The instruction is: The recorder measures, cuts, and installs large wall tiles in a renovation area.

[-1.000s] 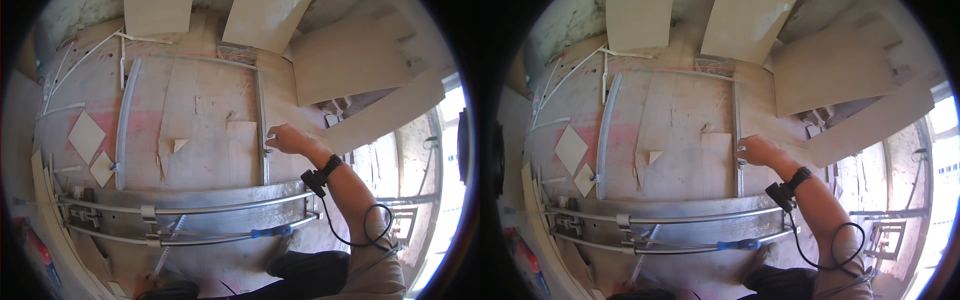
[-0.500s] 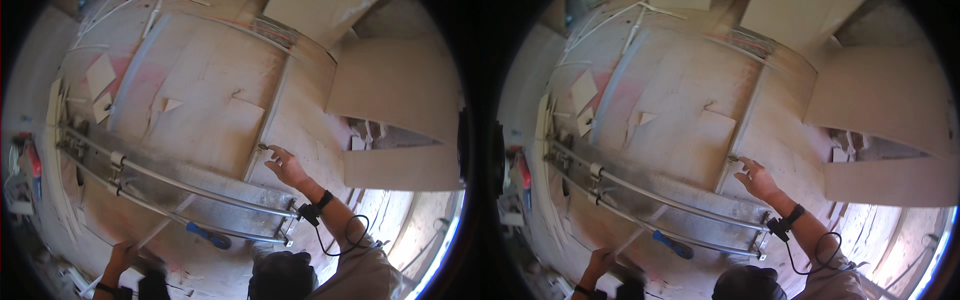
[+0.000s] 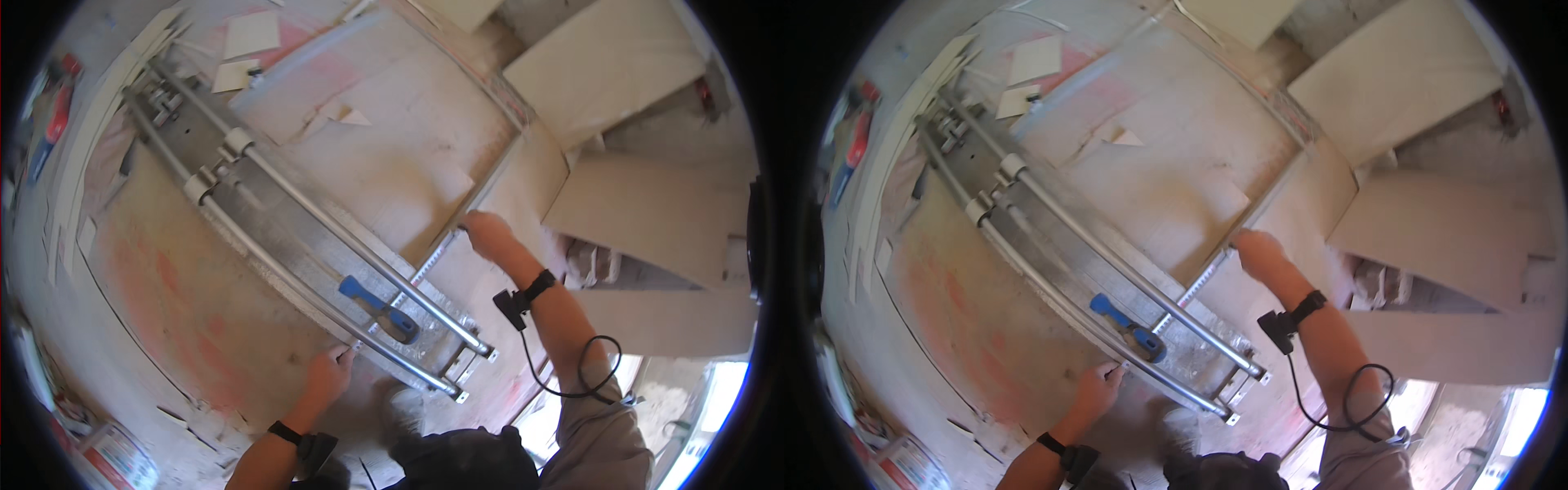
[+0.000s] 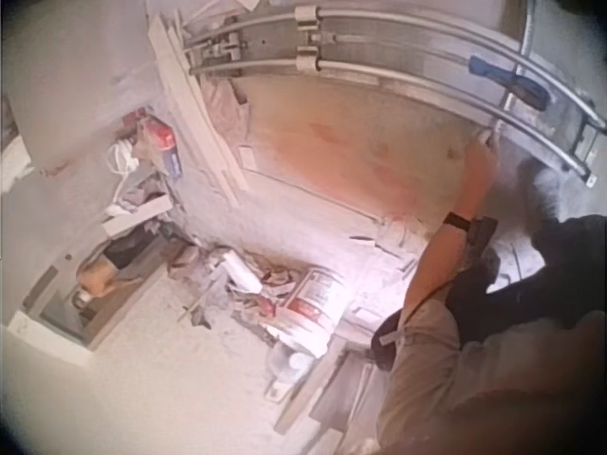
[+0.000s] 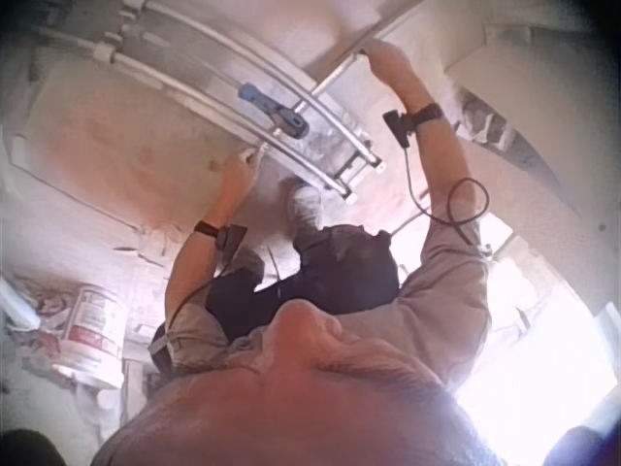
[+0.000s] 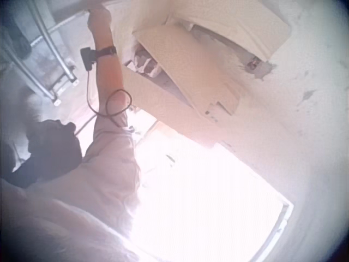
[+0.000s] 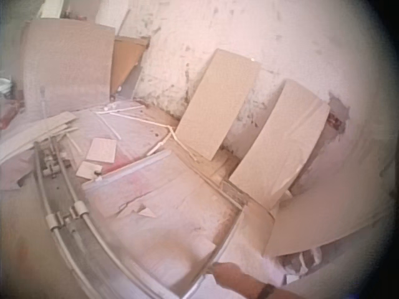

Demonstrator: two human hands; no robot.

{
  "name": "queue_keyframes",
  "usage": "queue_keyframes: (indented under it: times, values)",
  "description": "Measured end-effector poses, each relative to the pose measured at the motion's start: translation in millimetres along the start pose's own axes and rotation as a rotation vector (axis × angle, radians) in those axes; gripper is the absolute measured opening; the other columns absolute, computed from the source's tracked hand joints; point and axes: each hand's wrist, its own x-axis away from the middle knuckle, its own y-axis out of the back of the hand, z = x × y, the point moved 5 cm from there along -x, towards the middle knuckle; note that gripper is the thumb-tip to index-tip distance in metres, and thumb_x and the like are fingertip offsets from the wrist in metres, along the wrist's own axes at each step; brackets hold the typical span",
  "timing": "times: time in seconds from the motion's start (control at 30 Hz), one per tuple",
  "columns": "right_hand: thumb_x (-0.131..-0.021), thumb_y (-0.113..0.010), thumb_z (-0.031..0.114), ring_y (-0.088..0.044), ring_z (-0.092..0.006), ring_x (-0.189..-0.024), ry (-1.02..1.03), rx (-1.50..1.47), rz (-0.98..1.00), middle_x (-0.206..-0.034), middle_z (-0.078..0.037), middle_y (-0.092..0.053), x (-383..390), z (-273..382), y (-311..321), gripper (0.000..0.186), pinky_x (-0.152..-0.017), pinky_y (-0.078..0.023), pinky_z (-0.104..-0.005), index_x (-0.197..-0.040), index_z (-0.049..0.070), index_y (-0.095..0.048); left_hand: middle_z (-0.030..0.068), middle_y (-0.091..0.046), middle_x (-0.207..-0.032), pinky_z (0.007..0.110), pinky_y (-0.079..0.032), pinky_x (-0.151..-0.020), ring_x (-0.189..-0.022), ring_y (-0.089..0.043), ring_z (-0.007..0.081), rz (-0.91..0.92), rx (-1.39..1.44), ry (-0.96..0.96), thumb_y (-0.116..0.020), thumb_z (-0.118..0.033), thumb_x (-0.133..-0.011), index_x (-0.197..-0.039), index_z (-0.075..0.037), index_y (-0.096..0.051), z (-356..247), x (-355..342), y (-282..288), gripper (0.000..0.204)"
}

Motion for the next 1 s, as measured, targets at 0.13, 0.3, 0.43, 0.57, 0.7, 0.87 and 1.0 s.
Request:
queue_keyframes:
  times: [0.13,0.3,0.43,0.57,0.7,0.87,1.0]
  values:
    - [-0.077,-0.053,-0.002,-0.064,-0.0368,-0.089,0.070,0.161,0.070,-0.102,-0.018,-0.063,-9,10,3,0.028,-0.077,-0.053,-0.0437,-0.103,0.005,-0.059,0.0214,-0.064,-0.077,0.045,-0.050,-0.064,-0.073,-0.063,0.0401,-0.161,-0.024,-0.008,-0.060,-0.026,-0.087,-0.083,-0.003,-0.065,8,3,-17,0.023]
    - [-0.077,-0.057,0.003,-0.066,-0.0328,-0.085,-0.142,-0.162,-0.190,-0.101,-0.021,-0.064,13,-17,0,0.039,-0.071,-0.055,-0.0389,-0.116,0.005,-0.057,0.0229,-0.065,-0.078,0.047,-0.050,-0.068,-0.077,-0.063,0.0413,-0.167,-0.020,-0.025,-0.061,-0.027,-0.086,-0.086,-0.003,-0.065,18,2,-24,0.024]
    - [-0.081,-0.066,0.022,-0.065,-0.0193,-0.081,-0.479,-0.938,0.034,-0.092,-0.015,-0.065,26,-5,-23,0.040,-0.058,-0.054,-0.0297,-0.112,-0.002,-0.060,0.0224,-0.064,-0.074,0.046,-0.050,-0.065,-0.072,-0.063,0.0401,-0.155,0.001,0.035,-0.061,-0.027,-0.085,-0.082,-0.003,-0.065,20,6,-26,0.025]
    - [-0.082,-0.069,0.034,-0.066,-0.0284,-0.081,-0.492,-0.775,-0.157,-0.091,-0.019,-0.067,23,-20,-39,0.044,-0.066,-0.053,-0.0363,-0.104,-0.003,-0.061,0.0224,-0.061,-0.068,0.045,-0.048,-0.060,-0.066,-0.060,0.0404,-0.156,-0.024,0.004,-0.061,-0.029,-0.086,-0.076,-0.002,-0.065,12,3,-32,0.029]
    - [-0.082,-0.068,0.038,-0.063,-0.0399,-0.083,-0.453,-0.617,-0.228,-0.086,-0.025,-0.066,12,-11,-38,0.044,-0.075,-0.050,-0.0435,-0.097,-0.003,-0.061,0.0226,-0.060,-0.068,0.046,-0.046,-0.059,-0.065,-0.059,0.0412,-0.163,0.015,-0.007,-0.062,-0.030,-0.085,-0.075,-0.002,-0.064,24,1,-31,0.030]
    - [-0.083,-0.066,0.033,-0.062,-0.0425,-0.084,-0.432,-0.565,-0.311,-0.085,-0.027,-0.064,12,-8,-36,0.037,-0.074,-0.049,-0.0455,-0.092,-0.003,-0.061,0.0217,-0.061,-0.070,0.047,-0.046,-0.060,-0.068,-0.059,0.0406,-0.164,-0.023,0.018,-0.061,-0.029,-0.085,-0.077,-0.002,-0.065,25,3,-31,0.028]
    - [-0.082,-0.065,0.030,-0.062,-0.0434,-0.084,-0.454,-0.636,-0.304,-0.084,-0.027,-0.064,13,-12,-44,0.033,-0.074,-0.049,-0.0470,-0.090,-0.002,-0.061,0.0210,-0.062,-0.071,0.046,-0.046,-0.060,-0.068,-0.060,0.0403,-0.174,-0.024,-0.013,-0.061,-0.029,-0.085,-0.080,-0.003,-0.066,26,6,-30,0.027]
